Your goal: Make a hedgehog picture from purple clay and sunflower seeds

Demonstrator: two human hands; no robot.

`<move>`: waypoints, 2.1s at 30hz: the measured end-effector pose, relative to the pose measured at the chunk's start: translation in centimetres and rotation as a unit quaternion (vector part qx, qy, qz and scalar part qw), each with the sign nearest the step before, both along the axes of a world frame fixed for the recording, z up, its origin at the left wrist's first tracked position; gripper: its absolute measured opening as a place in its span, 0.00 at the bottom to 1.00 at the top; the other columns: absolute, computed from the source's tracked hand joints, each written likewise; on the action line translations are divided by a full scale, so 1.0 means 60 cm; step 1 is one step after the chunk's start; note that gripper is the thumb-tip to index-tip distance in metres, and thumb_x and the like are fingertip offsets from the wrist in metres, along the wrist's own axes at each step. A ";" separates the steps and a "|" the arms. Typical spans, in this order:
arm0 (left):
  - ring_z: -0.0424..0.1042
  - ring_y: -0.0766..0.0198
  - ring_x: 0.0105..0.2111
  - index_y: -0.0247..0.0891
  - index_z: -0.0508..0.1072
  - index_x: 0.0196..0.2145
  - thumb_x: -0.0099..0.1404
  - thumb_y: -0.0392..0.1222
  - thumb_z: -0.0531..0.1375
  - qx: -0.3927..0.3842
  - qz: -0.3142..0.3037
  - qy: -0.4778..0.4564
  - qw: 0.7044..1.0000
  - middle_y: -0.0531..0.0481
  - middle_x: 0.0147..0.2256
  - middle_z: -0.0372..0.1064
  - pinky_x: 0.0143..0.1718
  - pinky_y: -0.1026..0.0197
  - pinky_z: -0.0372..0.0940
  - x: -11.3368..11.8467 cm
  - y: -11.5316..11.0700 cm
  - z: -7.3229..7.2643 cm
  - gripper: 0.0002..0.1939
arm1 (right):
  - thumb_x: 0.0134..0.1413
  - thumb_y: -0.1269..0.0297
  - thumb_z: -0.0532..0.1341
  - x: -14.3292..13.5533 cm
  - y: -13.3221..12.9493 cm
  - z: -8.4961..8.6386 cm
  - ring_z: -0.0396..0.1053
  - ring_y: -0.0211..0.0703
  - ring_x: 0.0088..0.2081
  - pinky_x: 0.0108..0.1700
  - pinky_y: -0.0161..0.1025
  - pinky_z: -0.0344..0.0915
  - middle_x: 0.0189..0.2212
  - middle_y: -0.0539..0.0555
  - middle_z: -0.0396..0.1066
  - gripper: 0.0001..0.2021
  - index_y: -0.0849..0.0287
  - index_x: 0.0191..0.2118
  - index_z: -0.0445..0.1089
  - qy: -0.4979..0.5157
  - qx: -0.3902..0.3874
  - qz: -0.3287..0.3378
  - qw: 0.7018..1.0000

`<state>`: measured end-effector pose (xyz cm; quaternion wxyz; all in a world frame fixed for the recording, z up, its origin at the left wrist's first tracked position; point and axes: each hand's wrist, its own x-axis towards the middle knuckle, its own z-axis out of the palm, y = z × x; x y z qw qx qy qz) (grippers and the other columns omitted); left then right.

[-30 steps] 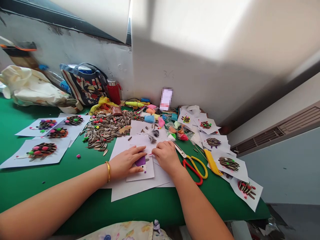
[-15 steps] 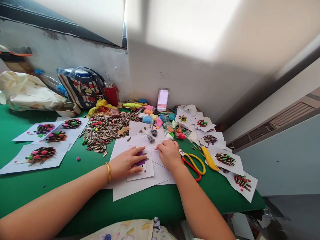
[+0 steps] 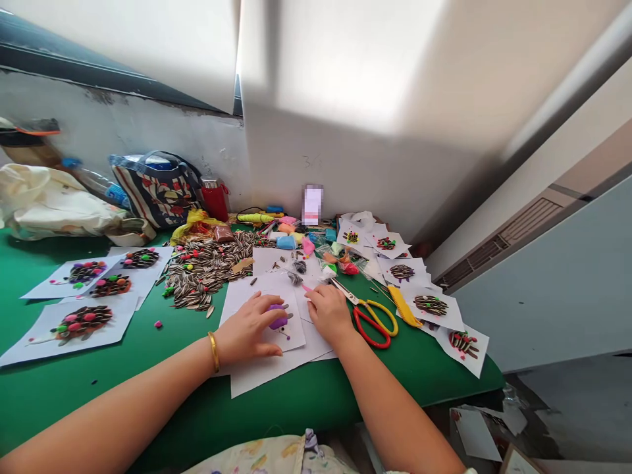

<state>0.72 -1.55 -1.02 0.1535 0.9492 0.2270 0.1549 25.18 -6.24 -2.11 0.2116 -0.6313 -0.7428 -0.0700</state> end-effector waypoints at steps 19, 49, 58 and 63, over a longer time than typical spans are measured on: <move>0.66 0.54 0.43 0.40 0.72 0.33 0.55 0.52 0.66 0.101 -0.064 0.058 0.991 0.48 0.37 0.69 0.49 0.50 0.58 0.004 -0.029 0.029 0.14 | 0.57 0.69 0.58 0.000 0.072 0.025 0.69 0.45 0.38 0.36 0.37 0.55 0.37 0.56 0.74 0.05 0.58 0.36 0.71 -0.080 -0.185 -0.096 0.975; 0.57 0.48 0.62 0.42 0.56 0.64 0.55 0.50 0.68 -0.064 0.067 -0.023 0.995 0.41 0.63 0.56 0.65 0.41 0.48 -0.023 0.036 -0.004 0.42 | 0.58 0.63 0.63 -0.028 -0.007 0.008 0.64 0.44 0.40 0.50 0.45 0.47 0.30 0.50 0.72 0.05 0.51 0.32 0.76 0.096 -0.044 0.036 0.994; 0.56 0.48 0.63 0.41 0.55 0.64 0.55 0.50 0.68 -0.060 0.062 0.001 0.996 0.39 0.63 0.57 0.65 0.40 0.45 -0.019 0.035 -0.001 0.44 | 0.60 0.62 0.61 -0.030 -0.003 0.010 0.63 0.44 0.39 0.50 0.45 0.47 0.31 0.51 0.71 0.07 0.52 0.33 0.76 0.070 -0.040 0.045 0.996; 0.56 0.48 0.63 0.41 0.54 0.65 0.55 0.51 0.68 -0.055 0.060 -0.001 0.997 0.40 0.63 0.57 0.66 0.40 0.45 -0.019 0.034 -0.002 0.44 | 0.60 0.62 0.61 -0.032 -0.002 0.011 0.63 0.44 0.40 0.50 0.45 0.46 0.31 0.51 0.72 0.06 0.53 0.33 0.75 0.060 -0.045 0.054 0.996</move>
